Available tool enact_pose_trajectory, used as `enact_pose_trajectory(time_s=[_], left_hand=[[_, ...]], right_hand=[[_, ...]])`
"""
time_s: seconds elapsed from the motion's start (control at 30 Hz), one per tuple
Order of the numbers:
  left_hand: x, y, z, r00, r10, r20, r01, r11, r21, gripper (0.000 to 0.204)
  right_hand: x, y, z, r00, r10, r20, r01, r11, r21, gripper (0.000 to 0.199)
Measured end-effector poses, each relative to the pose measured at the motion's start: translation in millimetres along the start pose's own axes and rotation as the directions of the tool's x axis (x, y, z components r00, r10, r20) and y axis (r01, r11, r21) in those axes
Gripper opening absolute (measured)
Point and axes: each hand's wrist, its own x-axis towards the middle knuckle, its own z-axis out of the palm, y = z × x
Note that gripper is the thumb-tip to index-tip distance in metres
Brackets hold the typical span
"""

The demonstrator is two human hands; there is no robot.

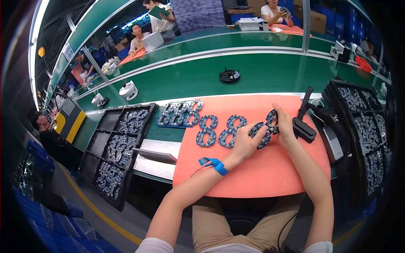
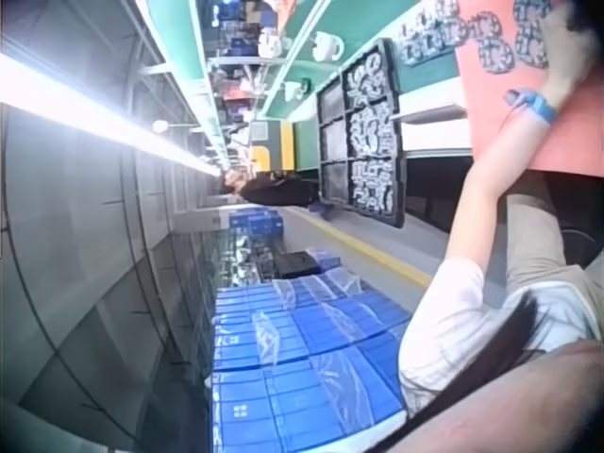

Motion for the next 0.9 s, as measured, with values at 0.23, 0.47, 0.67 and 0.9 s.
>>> enact_pose_trajectory(time_s=[0.23,0.47,0.67,0.9], left_hand=[[-3.3,0.8,1.9,0.993,-0.079,-0.09,0.065,0.986,-0.152,0.025],[-5.0,6.4,-3.4,0.999,0.011,-0.045,-0.01,1.0,0.02,0.027],[2.3,1.8,-0.9,0.986,-0.105,-0.129,0.078,0.976,-0.201,0.035],[4.2,-0.5,-3.1,0.989,-0.096,-0.111,0.07,0.973,-0.22,0.031]], right_hand=[[-4.1,-1.8,3.7,0.993,-0.084,-0.084,0.089,0.994,0.064,0.042],[-0.3,0.4,2.0,0.998,0.042,0.046,-0.049,0.985,0.163,0.044],[0.3,0.4,2.9,0.996,-0.09,-0.014,0.091,0.993,0.072,0.042],[6.8,-4.4,-4.3,0.979,-0.202,-0.038,0.199,0.978,-0.062,0.028]])
